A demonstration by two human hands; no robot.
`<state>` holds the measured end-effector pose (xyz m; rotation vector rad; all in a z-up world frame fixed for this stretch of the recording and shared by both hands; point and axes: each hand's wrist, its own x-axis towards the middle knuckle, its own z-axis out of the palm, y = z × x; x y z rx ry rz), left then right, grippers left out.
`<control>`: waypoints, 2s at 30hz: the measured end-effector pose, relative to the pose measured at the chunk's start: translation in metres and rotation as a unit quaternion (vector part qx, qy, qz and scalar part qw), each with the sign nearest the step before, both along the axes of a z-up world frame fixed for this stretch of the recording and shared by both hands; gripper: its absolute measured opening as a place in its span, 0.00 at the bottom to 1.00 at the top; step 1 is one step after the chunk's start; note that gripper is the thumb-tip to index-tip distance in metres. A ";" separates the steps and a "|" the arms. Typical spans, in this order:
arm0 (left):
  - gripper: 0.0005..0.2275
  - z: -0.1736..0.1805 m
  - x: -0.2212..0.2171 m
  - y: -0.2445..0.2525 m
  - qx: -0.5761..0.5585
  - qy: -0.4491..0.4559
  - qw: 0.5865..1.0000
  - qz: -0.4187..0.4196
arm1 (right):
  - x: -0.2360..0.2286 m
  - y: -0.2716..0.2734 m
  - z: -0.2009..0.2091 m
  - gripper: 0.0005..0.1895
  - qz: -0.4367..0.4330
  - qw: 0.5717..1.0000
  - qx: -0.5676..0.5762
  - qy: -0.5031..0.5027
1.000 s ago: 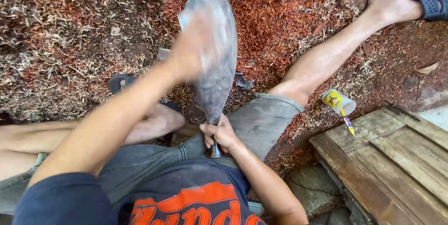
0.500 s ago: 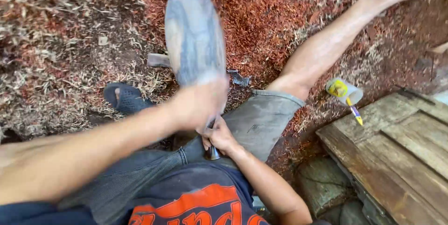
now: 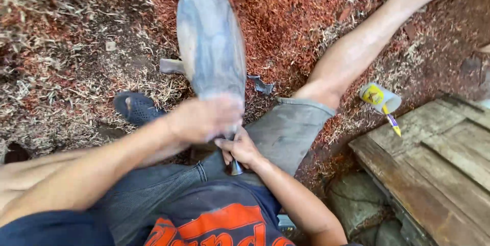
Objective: The person sits on the ground holding a turned wooden vase between their legs and applies liquid finish from a squeeze bottle onto its surface, then rubs the surface with a cloth. They repeatedly squeeze more liquid and wipe around the vase body, working over the wood grain.
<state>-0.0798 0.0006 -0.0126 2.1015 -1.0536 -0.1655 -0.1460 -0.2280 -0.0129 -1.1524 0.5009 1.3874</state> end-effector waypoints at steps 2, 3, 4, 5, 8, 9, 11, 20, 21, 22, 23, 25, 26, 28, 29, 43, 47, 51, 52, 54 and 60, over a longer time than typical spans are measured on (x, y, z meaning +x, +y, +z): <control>0.19 -0.025 0.056 0.031 0.017 0.063 0.993 0.100 | 0.027 0.014 0.030 0.21 -0.011 1.000 -0.006 0.004; 0.20 -0.038 0.085 0.046 0.039 0.118 0.971 0.204 | 0.043 0.020 0.043 0.25 -0.018 1.000 -0.008 -0.001; 0.20 -0.031 0.095 0.048 0.038 0.118 0.971 0.205 | 0.042 0.021 0.045 0.25 -0.017 1.000 -0.008 0.000; 0.16 -0.023 0.104 0.051 0.018 0.109 0.961 0.252 | 0.043 0.022 0.048 0.25 -0.007 1.000 -0.018 0.000; 0.14 -0.004 0.058 0.018 0.008 0.021 0.970 0.243 | 0.035 0.016 0.036 0.24 -0.020 1.000 0.000 0.010; 0.15 0.000 0.028 -0.003 0.012 -0.053 0.982 0.179 | 0.027 0.011 0.030 0.24 -0.049 0.998 0.021 0.021; 0.17 -0.008 0.006 -0.001 0.003 -0.048 0.992 0.120 | 0.013 0.005 0.014 0.23 -0.056 0.998 0.015 0.023; 0.23 0.023 0.099 0.017 0.124 0.168 0.951 0.230 | 0.031 0.013 0.034 0.24 -0.066 0.996 0.047 0.032; 0.29 0.028 0.088 0.005 0.213 0.144 0.954 0.151 | 0.029 0.016 0.033 0.25 -0.092 0.994 0.043 0.047; 0.29 0.028 0.064 -0.002 0.215 0.140 0.955 0.148 | 0.018 0.008 0.017 0.25 -0.096 0.993 0.045 0.044; 0.32 0.028 0.038 -0.012 0.146 0.136 0.973 0.113 | 0.006 -0.003 0.001 0.19 -0.002 1.000 0.007 0.015; 0.35 0.016 0.023 -0.009 0.077 0.129 0.985 0.081 | 0.003 -0.008 -0.005 0.15 0.095 0.995 -0.032 -0.016; 0.30 0.004 0.034 0.003 0.077 0.099 0.987 0.104 | 0.012 -0.001 0.004 0.21 0.005 1.000 0.016 0.003; 0.26 -0.009 0.072 0.025 0.070 0.078 0.988 0.116 | 0.014 0.007 0.025 0.28 -0.094 0.994 0.055 0.030; 0.22 -0.011 0.106 0.041 0.056 0.106 0.977 0.179 | 0.020 0.011 0.030 0.31 -0.093 0.995 0.026 0.010; 0.07 0.054 0.099 -0.007 -0.272 0.281 0.821 0.416 | 0.151 0.030 0.056 0.35 -0.203 0.863 0.066 -0.459; 0.11 0.050 0.072 -0.038 -0.177 0.228 0.876 0.386 | 0.175 0.040 0.018 0.24 -0.312 0.880 0.105 -0.343; 0.14 0.080 0.055 -0.024 -0.102 -0.030 0.927 0.360 | 0.182 0.039 0.021 0.22 -0.385 0.886 0.022 -0.258; 0.14 0.081 0.051 -0.006 -0.098 -0.033 0.922 0.373 | 0.186 0.018 0.028 0.22 -0.374 0.891 0.030 -0.256; 0.04 0.083 0.042 0.044 -0.161 0.002 0.824 0.543 | 0.186 0.000 0.043 0.24 -0.312 0.897 0.017 -0.311; 0.21 -0.045 -0.018 0.295 -0.241 0.097 0.285 0.923 | 0.191 -0.071 0.004 0.30 -0.060 0.893 0.038 -0.443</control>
